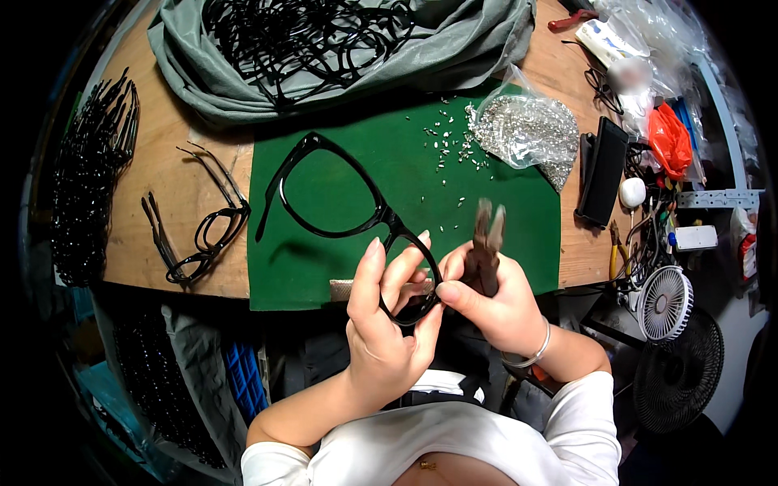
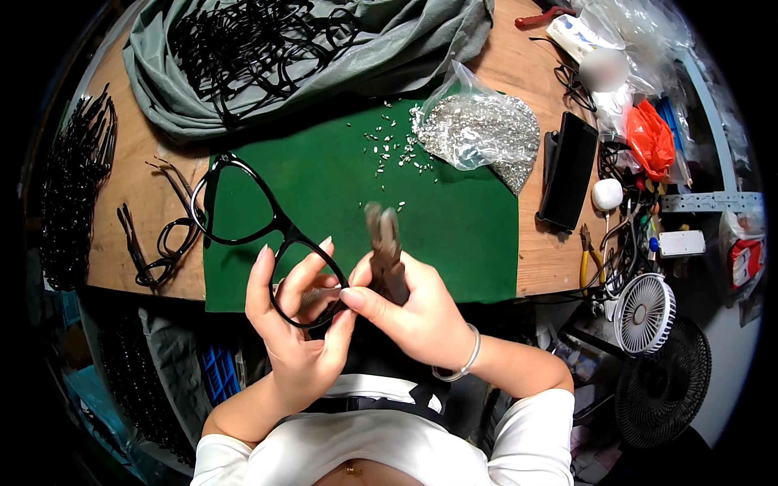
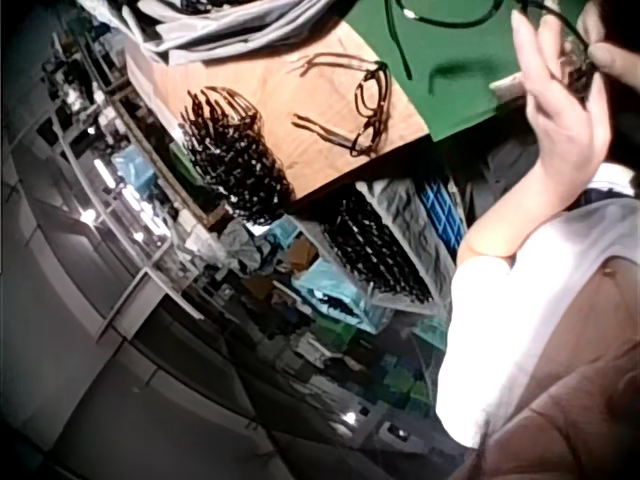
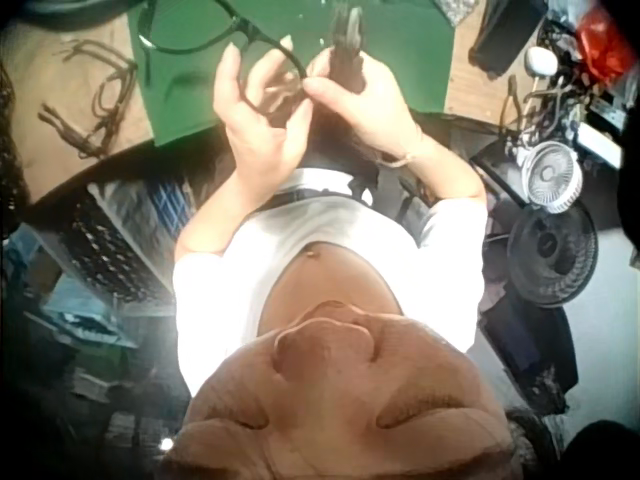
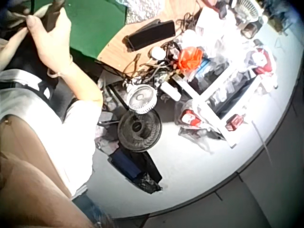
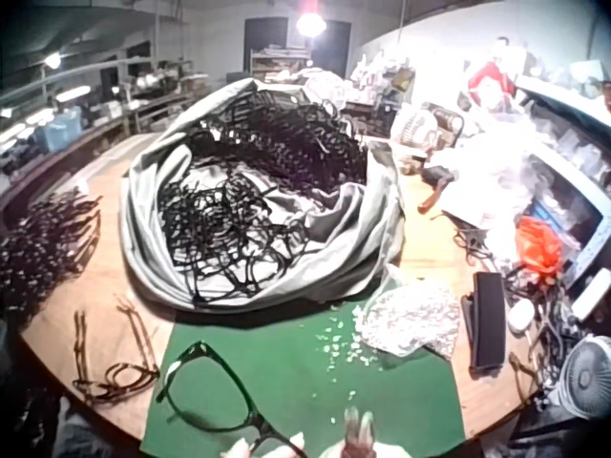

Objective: The person repeatedly picks up black eyeglass frames from a pile and uses pliers to press or adjust the bridge area. Finished frames are placed on the table. The workspace includes a green mat, loose screws, and a small fan.

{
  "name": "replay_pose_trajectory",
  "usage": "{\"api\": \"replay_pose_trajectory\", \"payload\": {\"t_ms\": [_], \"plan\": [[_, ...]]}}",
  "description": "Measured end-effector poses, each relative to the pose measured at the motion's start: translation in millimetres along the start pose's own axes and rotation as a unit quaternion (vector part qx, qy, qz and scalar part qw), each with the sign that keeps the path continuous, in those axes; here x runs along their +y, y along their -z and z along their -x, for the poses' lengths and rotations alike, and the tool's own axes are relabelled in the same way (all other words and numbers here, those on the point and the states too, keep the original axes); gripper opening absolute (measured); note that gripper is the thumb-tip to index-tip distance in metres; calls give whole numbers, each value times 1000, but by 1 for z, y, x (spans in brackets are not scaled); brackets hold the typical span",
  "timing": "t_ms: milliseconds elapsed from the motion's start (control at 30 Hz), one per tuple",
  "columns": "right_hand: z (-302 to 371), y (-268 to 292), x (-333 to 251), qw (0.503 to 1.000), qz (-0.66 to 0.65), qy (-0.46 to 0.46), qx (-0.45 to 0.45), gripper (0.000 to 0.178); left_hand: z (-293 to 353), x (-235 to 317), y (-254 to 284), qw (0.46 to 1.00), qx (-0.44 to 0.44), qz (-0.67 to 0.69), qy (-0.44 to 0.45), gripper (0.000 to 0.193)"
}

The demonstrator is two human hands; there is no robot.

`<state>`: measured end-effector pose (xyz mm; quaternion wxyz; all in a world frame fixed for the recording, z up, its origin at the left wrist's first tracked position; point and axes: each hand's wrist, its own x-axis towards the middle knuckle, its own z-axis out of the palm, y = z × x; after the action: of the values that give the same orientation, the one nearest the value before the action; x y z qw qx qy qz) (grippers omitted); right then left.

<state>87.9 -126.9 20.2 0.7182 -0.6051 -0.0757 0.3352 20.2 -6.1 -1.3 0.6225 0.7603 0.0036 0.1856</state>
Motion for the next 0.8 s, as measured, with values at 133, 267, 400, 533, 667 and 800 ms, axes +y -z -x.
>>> {"api": "replay_pose_trajectory", "payload": {"t_ms": [133, 267, 400, 533, 667, 800], "plan": [[-5, 7, -22, 983, -17, -171, -62, 19, -10, 5, 11, 997, -54, 32, 45, 80], [-5, 7, -26, 985, 4, -140, -98, 19, -20, 13, 19, 981, -103, 122, 109, 77], [-8, 7, -36, 977, 57, -125, -160, 23, -19, 14, 24, 976, -111, 150, 114, 78], [-9, 2, -40, 974, 23, -118, -193, 24, -18, 20, 29, 961, -120, 203, 143, 80], [-9, 0, -38, 968, -43, -149, -195, 21, -20, 26, 34, 949, -113, 246, 161, 82], [-10, 1, -37, 964, -59, -155, -208, 16, -21, 31, 38, 944, -108, 266, 165, 82]]}}
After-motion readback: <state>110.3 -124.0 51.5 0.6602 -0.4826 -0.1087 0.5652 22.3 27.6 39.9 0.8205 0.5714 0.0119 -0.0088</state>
